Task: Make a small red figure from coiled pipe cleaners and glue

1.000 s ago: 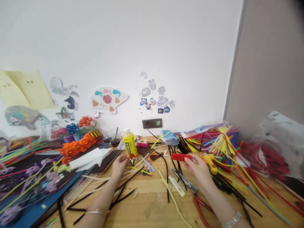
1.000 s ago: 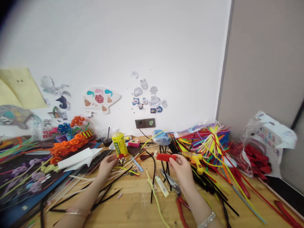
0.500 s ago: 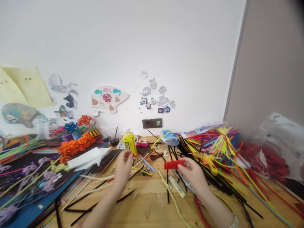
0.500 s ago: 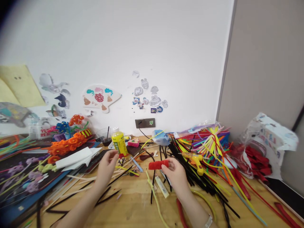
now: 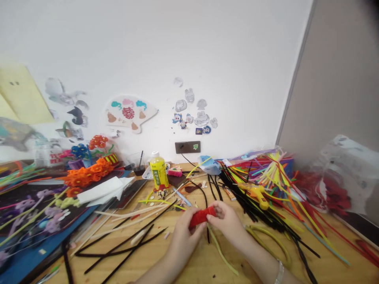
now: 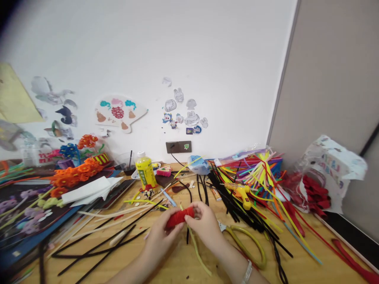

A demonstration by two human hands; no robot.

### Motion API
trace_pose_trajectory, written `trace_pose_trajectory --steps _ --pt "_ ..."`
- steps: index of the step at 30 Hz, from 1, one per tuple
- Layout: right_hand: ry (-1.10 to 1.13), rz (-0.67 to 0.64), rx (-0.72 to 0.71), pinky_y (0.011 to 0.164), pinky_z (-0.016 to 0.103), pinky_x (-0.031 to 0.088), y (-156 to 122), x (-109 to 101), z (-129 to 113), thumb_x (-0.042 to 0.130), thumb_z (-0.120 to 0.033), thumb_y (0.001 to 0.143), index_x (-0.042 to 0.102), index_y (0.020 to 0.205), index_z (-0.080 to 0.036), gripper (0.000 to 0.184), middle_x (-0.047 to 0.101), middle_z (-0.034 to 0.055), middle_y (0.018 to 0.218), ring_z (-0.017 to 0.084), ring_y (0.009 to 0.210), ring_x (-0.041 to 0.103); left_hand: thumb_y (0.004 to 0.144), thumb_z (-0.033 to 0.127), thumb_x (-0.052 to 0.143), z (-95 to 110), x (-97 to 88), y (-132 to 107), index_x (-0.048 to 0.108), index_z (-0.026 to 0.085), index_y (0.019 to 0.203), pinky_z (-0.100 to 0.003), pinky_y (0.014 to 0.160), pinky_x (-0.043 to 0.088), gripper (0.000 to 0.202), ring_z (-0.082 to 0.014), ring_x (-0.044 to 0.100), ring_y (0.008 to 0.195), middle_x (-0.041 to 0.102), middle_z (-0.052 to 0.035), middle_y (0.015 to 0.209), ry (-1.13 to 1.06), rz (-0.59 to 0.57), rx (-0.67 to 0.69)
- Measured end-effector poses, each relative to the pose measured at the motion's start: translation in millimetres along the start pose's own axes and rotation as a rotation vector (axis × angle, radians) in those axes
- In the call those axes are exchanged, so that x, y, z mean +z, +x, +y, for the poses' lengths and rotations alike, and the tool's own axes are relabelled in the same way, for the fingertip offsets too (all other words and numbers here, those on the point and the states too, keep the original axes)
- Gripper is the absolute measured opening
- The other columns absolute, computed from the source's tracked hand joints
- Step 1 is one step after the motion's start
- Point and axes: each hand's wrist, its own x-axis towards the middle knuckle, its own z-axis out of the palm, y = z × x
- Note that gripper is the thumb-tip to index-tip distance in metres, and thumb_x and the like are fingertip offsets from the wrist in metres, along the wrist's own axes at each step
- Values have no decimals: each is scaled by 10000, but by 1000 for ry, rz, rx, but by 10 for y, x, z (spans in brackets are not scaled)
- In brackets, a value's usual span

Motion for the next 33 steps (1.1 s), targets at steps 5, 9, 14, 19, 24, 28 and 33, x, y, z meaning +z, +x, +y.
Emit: trace_pose_trajectory --steps 5,9,14,19,24,28,33 --pt "24 -47 26 668 276 463 -35 43 -7 594 -123 571 533 710 -177 161 612 -10 678 161 677 598 743 233 595 11 -29 9 596 198 975 -385 801 482 235 -234 617 883 674 -92 949 29 -20 52" --pt "23 -73 42 691 279 464 -55 63 8 590 -119 584 526 729 -177 169 616 -6 710 163 711 604 754 181 568 22 -60 11 601 200 949 -356 761 483 199 -216 611 835 661 -74 895 68 -57 84" --pt "-13 -94 20 695 271 467 -69 63 13 589 -125 604 532 758 -179 173 621 -6 736 156 721 607 763 159 546 40 -84 5 598 205 970 -329 734 487 219 -204 604 807 638 -70 872 94 -89 118" --pt "-44 -76 10 664 253 465 -98 76 -21 587 -125 608 524 767 -188 182 605 -22 716 143 697 594 770 161 538 -2 -94 9 596 206 991 -317 744 480 233 -198 594 824 632 -65 887 102 -89 167" --pt "-57 -80 -9 645 238 454 -118 85 -40 576 -121 613 516 762 -190 175 592 -29 718 132 688 577 783 199 540 -10 -102 16 594 211 1040 -301 724 479 263 -196 597 810 633 -63 884 107 -98 182" --pt "-56 -86 1 639 232 449 -123 78 -33 574 -125 620 515 768 -188 171 582 -34 706 127 679 576 794 213 524 31 -118 22 603 215 995 -306 697 480 216 -194 591 774 621 -54 838 104 -119 174" --pt "-86 -94 -39 642 237 460 -134 77 -49 570 -135 644 524 795 -193 168 602 -23 742 135 701 587 816 239 504 37 -128 24 590 221 1008 -344 745 475 211 -209 583 827 614 -67 878 72 -149 162"
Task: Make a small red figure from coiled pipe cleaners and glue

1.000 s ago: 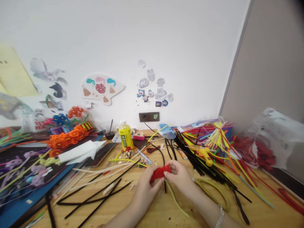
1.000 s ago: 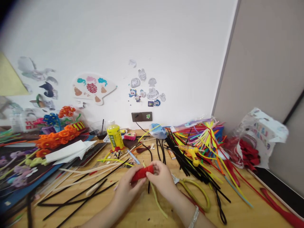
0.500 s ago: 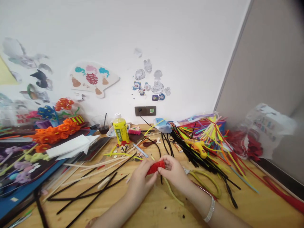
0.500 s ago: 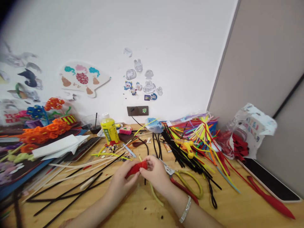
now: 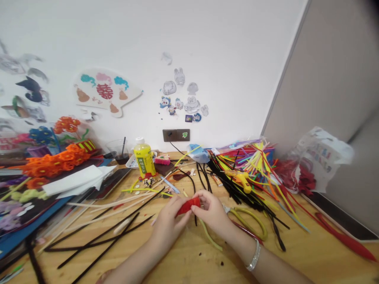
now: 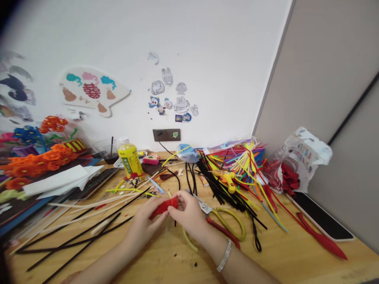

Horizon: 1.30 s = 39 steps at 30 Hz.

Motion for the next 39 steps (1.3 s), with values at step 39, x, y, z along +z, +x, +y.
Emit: trace_pose_trajectory --steps 39 --pt "-135 -1 -16 503 192 343 -46 14 20 525 -134 645 491 780 -184 148 473 -58 627 91 558 448 817 203 501 80 5 -58 593 196 1006 -259 632 445 210 -168 569 721 552 -29 796 132 12 55"
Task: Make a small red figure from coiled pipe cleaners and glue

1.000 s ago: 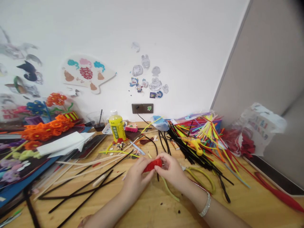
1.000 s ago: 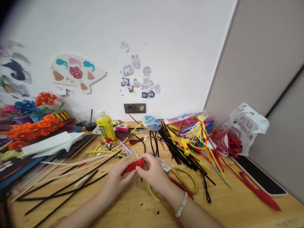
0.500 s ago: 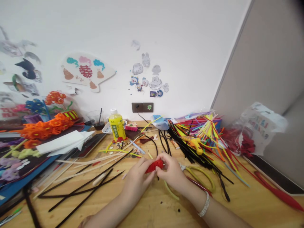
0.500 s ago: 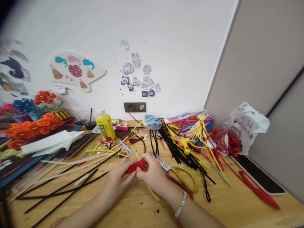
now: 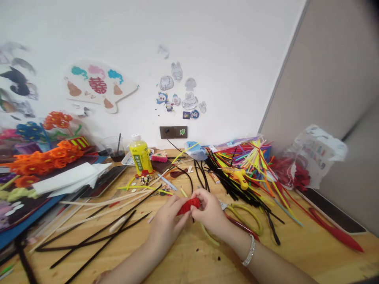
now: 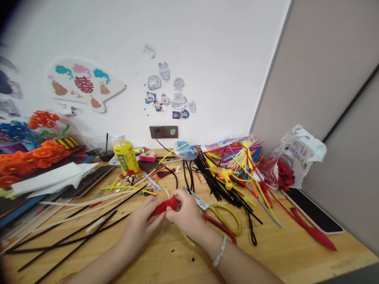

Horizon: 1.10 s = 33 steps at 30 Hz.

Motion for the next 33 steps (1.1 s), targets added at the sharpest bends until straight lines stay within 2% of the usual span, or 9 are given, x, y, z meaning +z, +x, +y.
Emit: trace_pose_trajectory --steps 5,12,19,23,30,33 --pt "25 -18 36 515 198 353 28 -25 -8 535 -131 639 492 761 -179 138 487 -52 634 95 572 461 812 199 507 19 -31 20 605 197 982 -265 640 438 196 -173 559 722 562 -29 781 -47 -33 -48" --pt "103 -119 18 549 206 390 50 -100 -3 561 -158 665 492 809 -186 162 529 -36 697 104 623 512 807 218 530 14 -69 79 615 195 972 -274 662 439 187 -180 560 746 578 -37 795 -102 -40 -72" --pt "97 -83 31 507 189 353 29 -62 -22 549 -134 651 490 782 -184 152 510 -52 655 83 558 475 822 221 501 25 -58 19 609 175 990 -266 628 441 205 -171 561 705 552 -39 783 -31 -36 -13" --pt "101 -51 64 515 196 363 33 -56 -61 562 -135 637 492 772 -186 161 505 -54 640 91 564 481 824 233 499 13 -68 24 605 183 988 -275 632 447 201 -177 567 714 563 -44 794 -25 -51 -27" --pt "199 -209 24 657 252 440 68 -168 -60 601 -175 681 503 852 -188 197 573 -7 786 130 725 560 807 259 534 -63 -61 90 605 206 953 -326 744 454 171 -201 579 824 630 -60 886 -134 -57 -94" --pt "204 -219 2 702 260 452 67 -179 -43 599 -175 702 508 895 -188 213 583 2 834 130 775 571 799 265 542 -67 -56 102 615 203 933 -335 739 455 165 -206 582 815 639 -60 874 -151 -44 -113"
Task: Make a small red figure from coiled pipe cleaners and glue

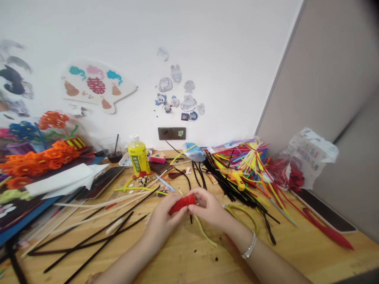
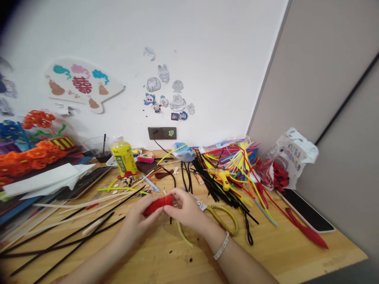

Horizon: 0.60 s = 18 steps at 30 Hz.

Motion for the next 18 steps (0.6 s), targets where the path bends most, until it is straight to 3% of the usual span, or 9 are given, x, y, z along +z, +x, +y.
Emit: trace_pose_trajectory --steps 8,12,15,18 --pt "-6 40 5 680 263 465 -12 44 8 612 -249 729 522 873 -187 181 587 0 796 128 729 579 816 311 524 49 -13 -13 625 205 922 -303 665 458 181 -195 586 745 630 -49 805 -18 14 13" --pt "-9 50 10 667 272 465 -1 53 -13 625 -291 720 527 875 -182 214 591 5 788 132 711 579 784 337 557 25 -5 -5 622 208 915 -330 712 473 195 -212 609 792 661 -58 858 -51 43 -28" --pt "39 83 29 646 273 468 14 59 -10 653 -337 692 521 858 -181 263 585 -3 754 129 665 581 718 346 618 5 14 16 593 196 954 -359 754 483 281 -229 620 846 665 -72 945 -135 141 -134" --pt "159 96 55 622 274 472 30 90 27 691 -399 648 493 835 -187 345 581 -20 718 119 601 580 623 381 682 3 26 43 523 168 1018 -362 674 511 476 -226 637 734 667 -59 853 -303 263 -295"
